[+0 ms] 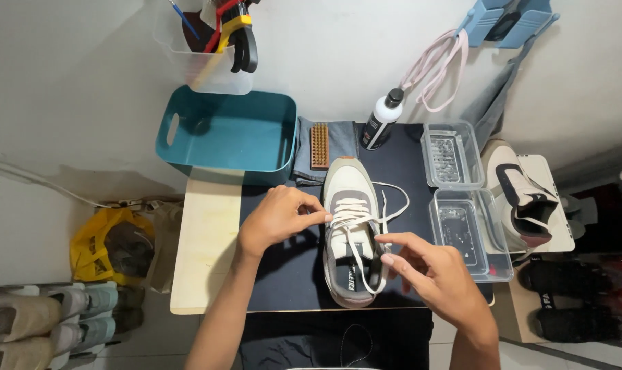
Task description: The person removes the laces from a white sneaker by hand. They pull the laces through the eyelets, untie the knot, and then place the removed laces on a wall-mounted holder.
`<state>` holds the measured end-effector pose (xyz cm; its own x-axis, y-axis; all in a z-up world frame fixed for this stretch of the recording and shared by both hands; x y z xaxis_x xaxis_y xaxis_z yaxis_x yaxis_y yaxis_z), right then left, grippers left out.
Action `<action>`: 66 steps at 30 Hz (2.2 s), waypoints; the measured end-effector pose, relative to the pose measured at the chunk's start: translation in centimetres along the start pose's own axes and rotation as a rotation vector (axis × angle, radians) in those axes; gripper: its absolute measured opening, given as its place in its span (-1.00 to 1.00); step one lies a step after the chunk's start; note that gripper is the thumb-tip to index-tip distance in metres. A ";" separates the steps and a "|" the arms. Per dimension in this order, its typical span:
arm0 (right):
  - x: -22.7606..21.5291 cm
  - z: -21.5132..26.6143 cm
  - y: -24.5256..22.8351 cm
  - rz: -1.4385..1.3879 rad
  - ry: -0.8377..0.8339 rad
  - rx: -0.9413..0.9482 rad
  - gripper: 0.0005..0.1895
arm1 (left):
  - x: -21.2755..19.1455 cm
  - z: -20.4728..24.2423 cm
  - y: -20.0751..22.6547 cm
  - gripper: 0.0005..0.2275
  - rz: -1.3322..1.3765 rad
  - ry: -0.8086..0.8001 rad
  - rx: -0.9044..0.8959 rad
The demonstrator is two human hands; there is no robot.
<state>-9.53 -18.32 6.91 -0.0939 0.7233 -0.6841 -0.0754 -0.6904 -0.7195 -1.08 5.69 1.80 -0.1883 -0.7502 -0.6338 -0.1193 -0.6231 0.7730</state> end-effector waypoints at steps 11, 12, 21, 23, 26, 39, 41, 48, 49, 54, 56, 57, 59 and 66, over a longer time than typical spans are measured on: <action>3.5 -3.9 -1.5 0.194 0.232 -0.366 -0.80 | 1.5 -0.8 -0.5 -0.86 0.377 -0.040 -0.074; 3.9 -4.1 -1.4 0.258 0.204 -0.378 -0.81 | 1.7 -0.8 -0.7 -0.87 0.376 -0.042 -0.068; 4.1 -3.9 -1.5 0.260 0.134 -0.426 -0.97 | 1.4 -0.6 -0.6 -0.91 0.411 -0.011 -0.029; 4.4 -3.9 -1.6 0.249 0.103 -0.425 -0.93 | 1.9 -0.7 -0.8 -0.92 0.439 -0.005 -0.031; 4.6 -4.2 -1.9 0.216 0.081 -0.399 -0.87 | 2.4 -0.9 -1.3 -0.92 0.452 0.034 -0.016; 1.6 -5.8 0.2 -0.059 0.240 -0.173 -0.80 | 2.4 -0.5 -1.8 -0.89 0.602 -0.031 -0.110; 1.2 -5.5 0.2 -0.084 0.205 -0.120 -0.78 | 2.1 -0.4 -1.1 -0.90 0.586 -0.038 -0.110; 1.1 -2.9 -0.1 -0.163 0.065 0.154 -0.59 | 1.9 -0.3 -1.1 -0.88 0.564 -0.048 -0.131; 1.1 -2.6 0.5 -0.164 0.064 0.155 -0.59 | 2.1 -0.3 -1.3 -0.88 0.563 -0.048 -0.133; 0.7 -0.4 1.1 -0.093 0.078 0.202 -0.67 | 2.1 -0.5 -1.1 -0.85 0.442 -0.072 -0.127; 0.8 0.2 1.2 -0.212 0.043 0.125 -0.68 | 2.2 -0.5 -1.1 -0.86 0.453 -0.065 -0.095; 0.9 0.6 0.9 -0.330 0.006 0.045 -0.68 | 2.1 -0.5 -1.0 -0.87 0.465 -0.054 -0.064; 0.8 0.3 0.3 -0.281 0.044 -0.069 -0.70 | 2.3 -0.5 -1.1 -0.88 0.458 -0.032 -0.042; 1.6 -2.3 -1.5 -0.185 0.222 -0.237 -0.81 | 2.9 -0.5 -1.8 -0.92 0.628 -0.014 -0.118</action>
<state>-7.33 -16.06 6.59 0.1190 0.8394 -0.5303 0.1630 -0.5434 -0.8235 -0.93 4.58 -1.46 -0.2006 -0.9778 -0.0602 0.1257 -0.0866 0.9883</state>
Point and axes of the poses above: each hand's wrist, its own z-axis away from the middle knuckle, its own x-axis out of the palm, y = z × x, the point moved 4 cm from there along -z, towards the middle knuckle, and after that the axes turned 14 degrees about y, right-handed, at the moved point
